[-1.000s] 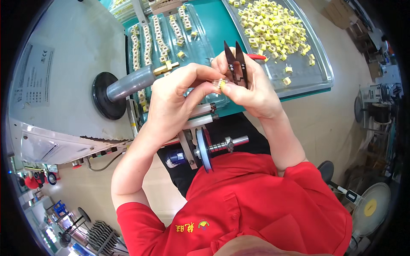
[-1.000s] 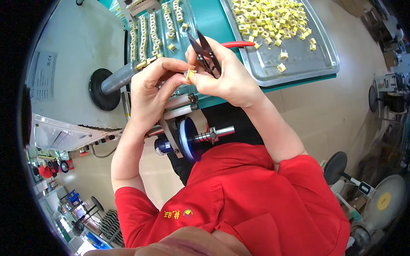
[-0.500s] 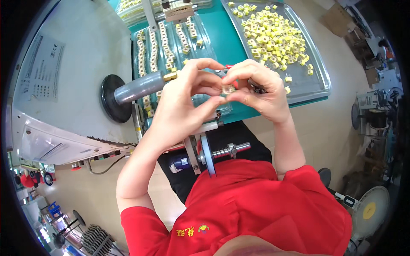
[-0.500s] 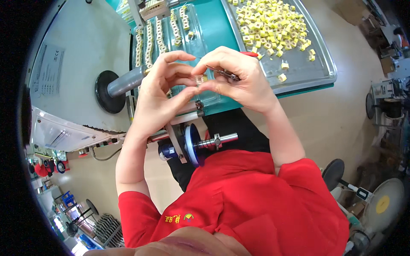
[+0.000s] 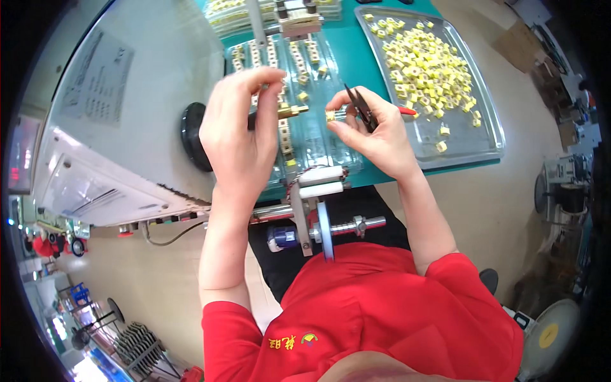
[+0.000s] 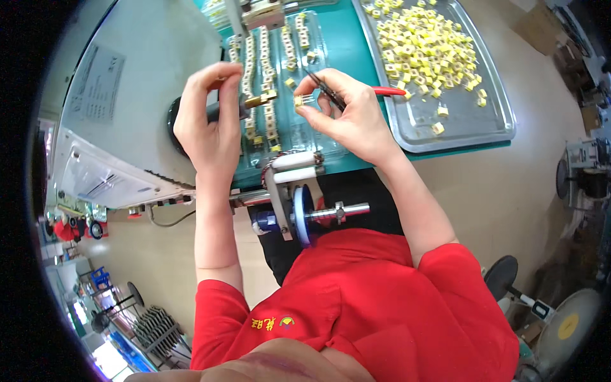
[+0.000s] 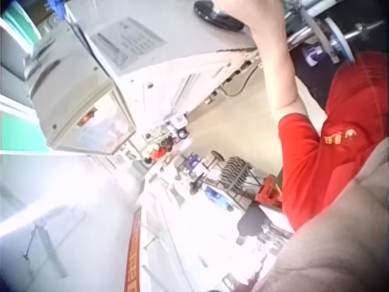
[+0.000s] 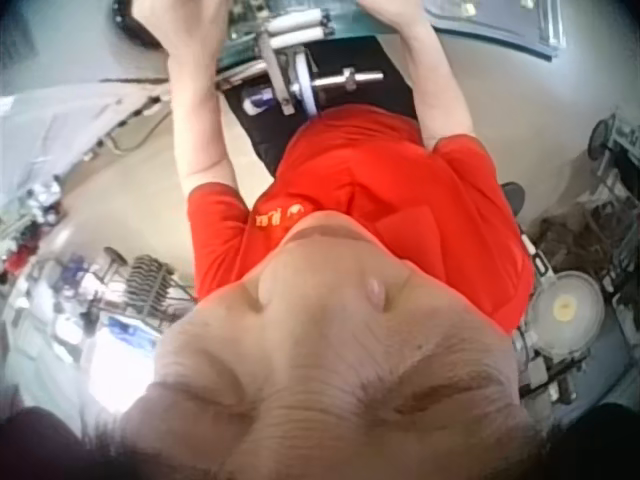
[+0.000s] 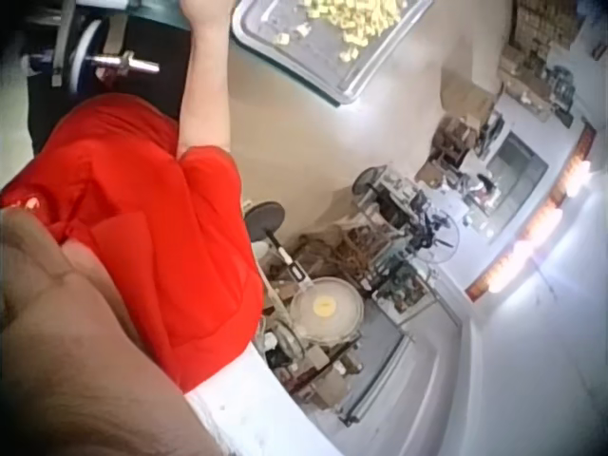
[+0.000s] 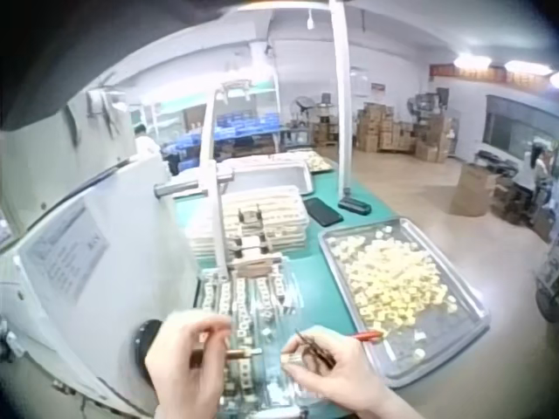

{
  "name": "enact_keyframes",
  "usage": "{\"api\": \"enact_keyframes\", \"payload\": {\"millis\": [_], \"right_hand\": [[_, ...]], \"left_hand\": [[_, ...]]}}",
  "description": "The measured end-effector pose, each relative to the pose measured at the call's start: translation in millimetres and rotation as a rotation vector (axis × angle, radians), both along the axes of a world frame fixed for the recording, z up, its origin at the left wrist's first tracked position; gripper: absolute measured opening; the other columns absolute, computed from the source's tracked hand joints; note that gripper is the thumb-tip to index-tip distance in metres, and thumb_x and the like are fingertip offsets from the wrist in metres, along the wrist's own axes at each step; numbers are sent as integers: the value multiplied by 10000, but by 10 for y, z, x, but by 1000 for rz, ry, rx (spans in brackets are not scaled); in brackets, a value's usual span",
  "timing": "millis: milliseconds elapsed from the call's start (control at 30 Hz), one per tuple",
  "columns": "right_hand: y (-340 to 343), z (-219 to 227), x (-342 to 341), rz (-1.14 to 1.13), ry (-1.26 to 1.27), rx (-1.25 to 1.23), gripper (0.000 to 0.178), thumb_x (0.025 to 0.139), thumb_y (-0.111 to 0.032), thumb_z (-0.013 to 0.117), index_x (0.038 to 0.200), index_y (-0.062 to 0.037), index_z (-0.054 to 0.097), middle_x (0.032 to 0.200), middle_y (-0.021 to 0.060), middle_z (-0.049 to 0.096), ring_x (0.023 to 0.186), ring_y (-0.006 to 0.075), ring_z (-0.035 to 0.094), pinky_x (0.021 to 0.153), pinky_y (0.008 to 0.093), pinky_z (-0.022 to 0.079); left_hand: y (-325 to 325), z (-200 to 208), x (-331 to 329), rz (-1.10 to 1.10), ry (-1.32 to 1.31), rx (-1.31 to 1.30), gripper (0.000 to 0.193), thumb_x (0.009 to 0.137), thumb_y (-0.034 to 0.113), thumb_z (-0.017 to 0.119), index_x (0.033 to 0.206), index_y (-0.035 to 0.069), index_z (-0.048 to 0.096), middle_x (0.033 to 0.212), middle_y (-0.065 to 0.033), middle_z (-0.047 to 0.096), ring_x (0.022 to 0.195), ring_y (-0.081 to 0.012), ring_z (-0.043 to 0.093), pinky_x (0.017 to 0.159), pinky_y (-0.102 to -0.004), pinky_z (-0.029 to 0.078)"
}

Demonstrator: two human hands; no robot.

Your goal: Assembling small electronic components on a production line using specialized machinery and hand tools.

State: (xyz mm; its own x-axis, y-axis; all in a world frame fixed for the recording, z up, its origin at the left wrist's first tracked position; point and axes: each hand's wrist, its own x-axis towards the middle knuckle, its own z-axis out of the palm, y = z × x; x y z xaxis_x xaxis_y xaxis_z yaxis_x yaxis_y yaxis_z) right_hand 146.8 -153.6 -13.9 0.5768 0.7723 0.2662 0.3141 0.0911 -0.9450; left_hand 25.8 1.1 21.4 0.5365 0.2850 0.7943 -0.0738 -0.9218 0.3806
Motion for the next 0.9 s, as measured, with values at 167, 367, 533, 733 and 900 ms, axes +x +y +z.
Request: {"api": "enact_keyframes", "payload": {"millis": [167,367,533,733,900], "right_hand": [[190,-48,-2,18,2,87,210,829,-87,735,1021,-51,658,731,-77,484,619,-10,374,552,167,284],[267,-24,-50,-24,28,113,205,806,-26,749,1004,-30,693,741,-62,552,643,-5,435,557,167,316],[289,12,2,-12,-37,72,183,789,-10,755,964,-25,704,737,-60,565,641,-3,436,553,164,320],[256,30,-73,40,-160,33,260,768,-21,768,1010,-42,679,836,-54,606,643,10,408,554,161,324],[171,-192,100,-11,-168,78,374,850,-97,709,1192,-28,574,1129,12,600,827,46,498,741,180,419]], "left_hand": [[-13,-70,-149,263,355,168,174,895,221,624,838,60,591,829,-85,583,796,-280,564,747,-394,433],[16,-197,-102,380,305,351,267,864,337,650,818,85,573,786,-65,553,796,-246,554,802,-386,395],[65,-214,-60,345,258,352,212,861,298,637,791,105,582,778,-26,566,759,-217,561,771,-369,400],[6,-253,-160,385,294,389,232,908,311,587,796,107,592,763,-26,562,731,-215,554,746,-357,397],[58,-428,-87,344,148,440,254,923,332,571,802,109,591,737,-25,544,710,-223,537,748,-372,388]]}}
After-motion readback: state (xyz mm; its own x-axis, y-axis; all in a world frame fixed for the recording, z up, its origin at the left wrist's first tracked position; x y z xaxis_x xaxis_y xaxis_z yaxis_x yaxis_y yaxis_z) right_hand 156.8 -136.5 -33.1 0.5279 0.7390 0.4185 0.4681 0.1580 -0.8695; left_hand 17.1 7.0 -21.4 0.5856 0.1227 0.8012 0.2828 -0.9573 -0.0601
